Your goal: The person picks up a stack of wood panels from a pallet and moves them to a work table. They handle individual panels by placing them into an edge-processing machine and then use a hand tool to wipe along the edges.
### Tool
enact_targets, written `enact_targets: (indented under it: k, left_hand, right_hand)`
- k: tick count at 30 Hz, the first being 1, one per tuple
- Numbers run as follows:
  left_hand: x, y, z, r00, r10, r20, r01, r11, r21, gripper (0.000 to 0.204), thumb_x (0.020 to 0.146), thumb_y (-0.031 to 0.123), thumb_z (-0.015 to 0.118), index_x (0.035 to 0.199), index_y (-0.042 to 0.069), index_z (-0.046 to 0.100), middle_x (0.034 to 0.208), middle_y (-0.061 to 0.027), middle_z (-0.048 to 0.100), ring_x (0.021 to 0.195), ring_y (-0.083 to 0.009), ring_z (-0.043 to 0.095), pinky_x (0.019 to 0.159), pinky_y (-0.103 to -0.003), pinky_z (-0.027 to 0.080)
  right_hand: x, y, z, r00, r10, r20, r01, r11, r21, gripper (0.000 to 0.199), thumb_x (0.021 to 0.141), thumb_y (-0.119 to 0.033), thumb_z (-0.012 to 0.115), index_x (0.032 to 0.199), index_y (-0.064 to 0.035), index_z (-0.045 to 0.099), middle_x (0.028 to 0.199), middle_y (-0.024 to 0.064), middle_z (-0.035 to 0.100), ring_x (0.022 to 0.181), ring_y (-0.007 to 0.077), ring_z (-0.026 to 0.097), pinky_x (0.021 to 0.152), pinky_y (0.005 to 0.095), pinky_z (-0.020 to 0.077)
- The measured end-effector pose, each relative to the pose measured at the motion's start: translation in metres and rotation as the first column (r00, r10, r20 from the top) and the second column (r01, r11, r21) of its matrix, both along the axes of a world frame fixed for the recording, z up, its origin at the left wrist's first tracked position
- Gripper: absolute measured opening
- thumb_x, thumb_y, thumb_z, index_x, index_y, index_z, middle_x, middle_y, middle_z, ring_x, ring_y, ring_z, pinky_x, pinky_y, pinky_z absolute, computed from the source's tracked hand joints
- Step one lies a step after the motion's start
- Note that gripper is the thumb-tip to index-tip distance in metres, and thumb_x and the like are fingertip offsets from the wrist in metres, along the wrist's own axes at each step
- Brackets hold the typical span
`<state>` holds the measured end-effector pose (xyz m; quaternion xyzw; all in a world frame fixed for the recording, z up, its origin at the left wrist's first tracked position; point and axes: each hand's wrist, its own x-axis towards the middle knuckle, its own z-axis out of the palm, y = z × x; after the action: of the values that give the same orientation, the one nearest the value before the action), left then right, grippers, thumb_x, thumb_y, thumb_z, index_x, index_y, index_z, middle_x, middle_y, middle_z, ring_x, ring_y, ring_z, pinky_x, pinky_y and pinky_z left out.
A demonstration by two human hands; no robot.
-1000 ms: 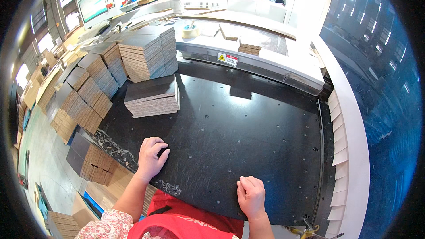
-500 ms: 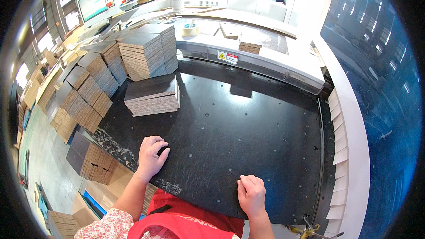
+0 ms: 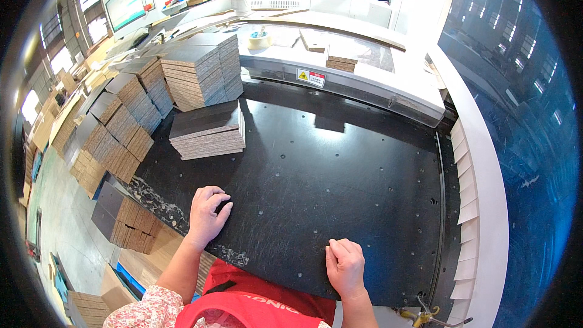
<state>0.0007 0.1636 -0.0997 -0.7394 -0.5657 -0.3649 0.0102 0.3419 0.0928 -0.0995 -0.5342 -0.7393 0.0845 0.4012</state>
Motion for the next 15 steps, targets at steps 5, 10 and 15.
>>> enact_targets:
  k: [5,10,15]
  left_hand:
    - [-0.0005,0.0003,-0.0003,1.0,-0.003,-0.01,0.003,1.0,0.008,0.015,0.078,0.013,0.077,0.091,0.007,0.071,0.101,-0.0075,0.064,0.099,-0.029,0.059,0.088,-0.041,0.049]
    - [-0.0013,0.0009,-0.0027,1.0,-0.006,-0.01,0.006,1.0,0.014,0.016,0.078,0.012,0.077,0.091,0.007,0.071,0.101,-0.0082,0.064,0.099,-0.0295,0.059,0.087,-0.041,0.049]
    - [-0.0006,0.0009,-0.0013,1.0,-0.013,-0.012,0.013,1.0,0.024,0.016,0.077,0.01,0.077,0.091,0.006,0.071,0.1,-0.0095,0.065,0.097,-0.0304,0.06,0.085,-0.041,0.05]
  right_hand:
    - [-0.0005,-0.0003,0.0006,1.0,-0.003,-0.001,0.003,1.0,0.001,0.012,0.083,-0.002,0.071,0.094,0.0008,0.068,0.082,0.0122,0.066,0.076,0.0316,0.064,0.073,0.0412,0.0489]
    - [0.0,0.0006,-0.0002,1.0,0.004,-0.002,-0.004,1.0,0.008,0.012,0.083,-0.001,0.071,0.094,0.0014,0.068,0.081,0.0123,0.066,0.075,0.0317,0.063,0.073,0.0413,0.0487]
    - [-0.0002,0.0004,-0.0011,1.0,0.0,0.001,0.0,1.0,0.013,0.012,0.083,-0.001,0.071,0.094,0.0013,0.068,0.081,0.0122,0.065,0.074,0.0317,0.063,0.073,0.0413,0.0487]
